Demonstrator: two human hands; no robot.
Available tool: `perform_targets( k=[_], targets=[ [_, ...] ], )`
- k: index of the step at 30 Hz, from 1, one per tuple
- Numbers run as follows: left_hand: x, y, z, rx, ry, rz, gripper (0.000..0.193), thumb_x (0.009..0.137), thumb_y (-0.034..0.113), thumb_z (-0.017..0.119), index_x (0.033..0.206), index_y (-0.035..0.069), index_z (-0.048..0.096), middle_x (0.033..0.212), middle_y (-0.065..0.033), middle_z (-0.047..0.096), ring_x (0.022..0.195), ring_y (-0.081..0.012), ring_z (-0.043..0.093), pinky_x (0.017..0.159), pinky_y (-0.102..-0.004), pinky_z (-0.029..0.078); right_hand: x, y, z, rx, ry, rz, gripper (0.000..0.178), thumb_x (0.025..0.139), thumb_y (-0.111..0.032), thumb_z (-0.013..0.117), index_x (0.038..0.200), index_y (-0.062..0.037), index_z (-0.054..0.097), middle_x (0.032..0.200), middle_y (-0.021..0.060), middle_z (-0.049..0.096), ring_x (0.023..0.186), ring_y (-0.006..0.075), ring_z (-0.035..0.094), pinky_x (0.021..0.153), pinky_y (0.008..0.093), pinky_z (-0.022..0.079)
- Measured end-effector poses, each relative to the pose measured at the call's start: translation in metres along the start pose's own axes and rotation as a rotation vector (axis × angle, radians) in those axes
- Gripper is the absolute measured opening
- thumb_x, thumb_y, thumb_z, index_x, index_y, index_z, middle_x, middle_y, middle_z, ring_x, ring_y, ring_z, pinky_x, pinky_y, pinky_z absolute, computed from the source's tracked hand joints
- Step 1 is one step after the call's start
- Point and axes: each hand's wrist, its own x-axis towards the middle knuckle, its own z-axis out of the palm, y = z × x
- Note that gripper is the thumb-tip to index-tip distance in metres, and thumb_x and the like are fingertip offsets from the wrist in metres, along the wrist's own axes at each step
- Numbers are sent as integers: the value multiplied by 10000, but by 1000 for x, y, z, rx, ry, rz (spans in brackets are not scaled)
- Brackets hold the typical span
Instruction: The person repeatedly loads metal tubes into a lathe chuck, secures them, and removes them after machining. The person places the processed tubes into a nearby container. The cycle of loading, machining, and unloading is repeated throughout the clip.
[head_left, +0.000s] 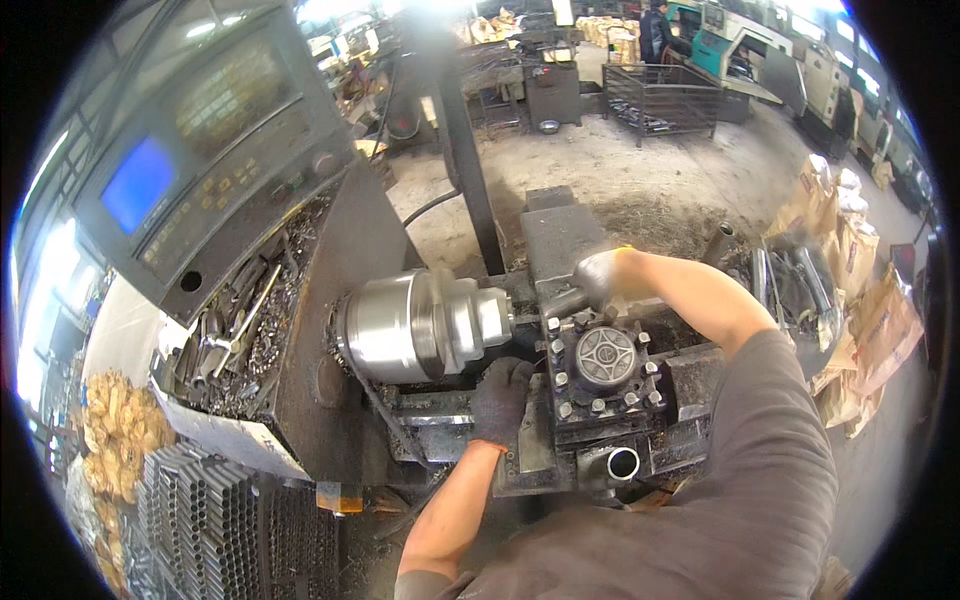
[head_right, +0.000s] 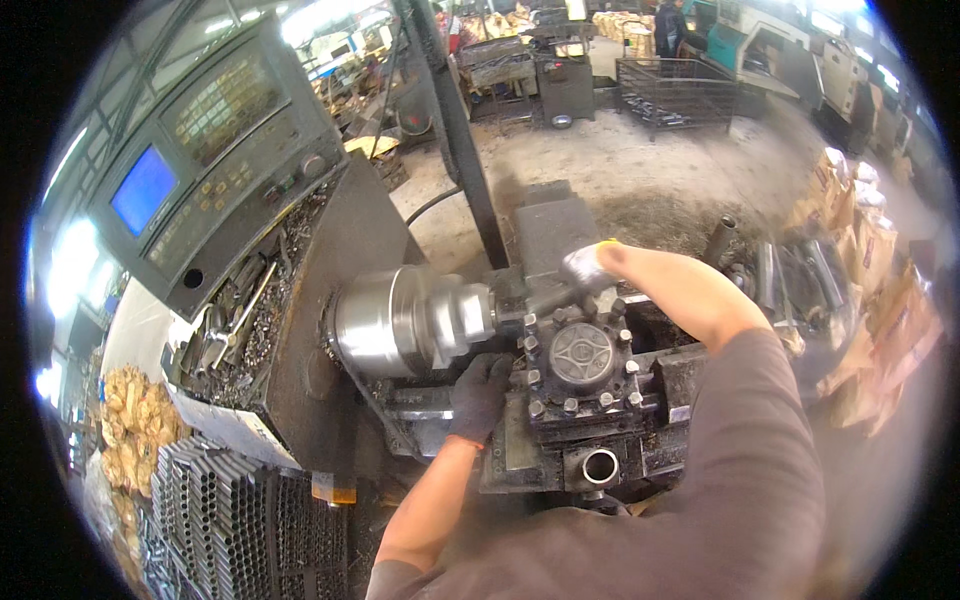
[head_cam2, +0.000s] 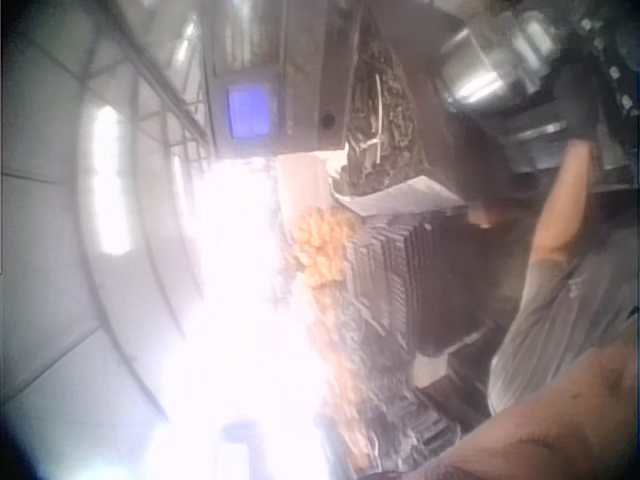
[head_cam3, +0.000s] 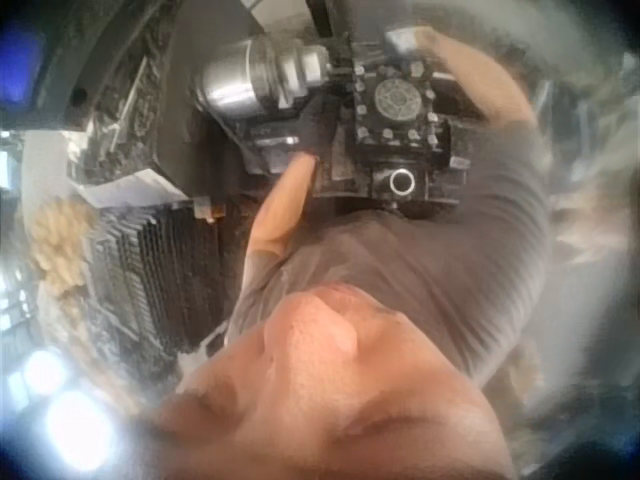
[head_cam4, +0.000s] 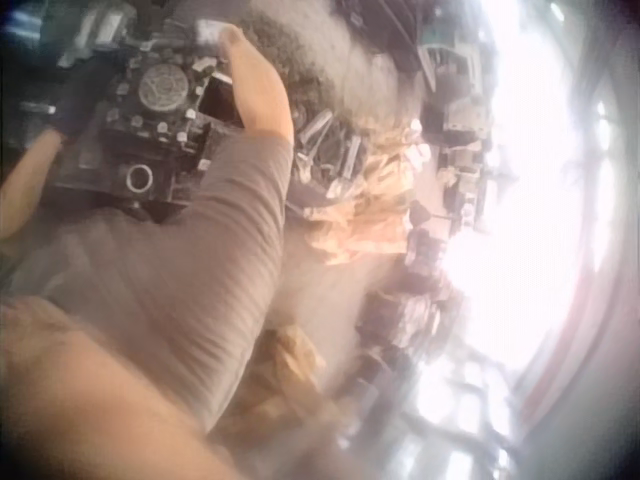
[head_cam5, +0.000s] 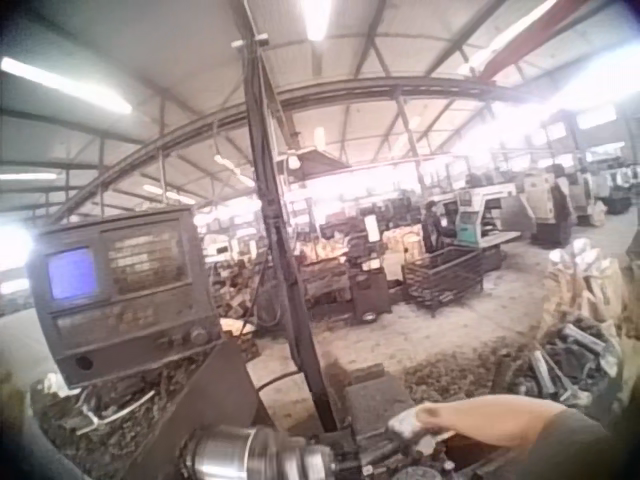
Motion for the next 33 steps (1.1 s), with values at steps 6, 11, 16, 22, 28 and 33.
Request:
perform_targets(
  k=[6,11,16,22,28,33],
  targets=[
    [18,-4,4,-11,-346,37,341,1047,375,645,1122,65,766,964,-150,766,891,-299,748,819,-415,575,-124,-54,19,603,871,605,478,802,-121,743,1257,-2,659,1157,241,728,1063,345,746,880,436,591],
    [25,-3,-2,62,-16,427,261,1067,276,647,1106,49,769,904,-122,758,779,-222,715,744,-375,562,-240,-146,130,991,1204,712,560,801,-132,793,1327,-18,640,1024,130,741,883,230,703,758,352,576],
    [22,54,-28,-520,110,221,222,1093,231,636,1074,28,724,768,3,635,636,-86,558,591,-278,441,-302,-247,348,1449,1099,1304,239,788,-99,745,976,13,649,660,65,634,466,154,561,432,338,460],
    [147,159,-81,-81,439,547,294,1060,323,636,1131,45,696,918,-124,732,809,-246,708,748,-401,552,-312,-277,499,790,237,1859,293,802,-284,801,915,-15,786,803,255,755,698,381,755,675,492,582],
    [210,179,-92,1048,-133,186,610,903,442,733,1433,148,655,1373,-179,710,1318,-391,648,1087,-486,530,-261,-251,282,1192,1085,775,504,854,-139,849,1331,-56,709,1198,165,776,1013,195,775,841,363,627],
    [97,127,-100,464,82,421,425,993,378,708,1318,104,705,1137,-149,776,1086,-341,747,941,-435,565,-163,-279,100,583,710,346,730,839,-414,821,1381,23,604,1093,242,747,945,385,761,767,432,629]
  ],
)
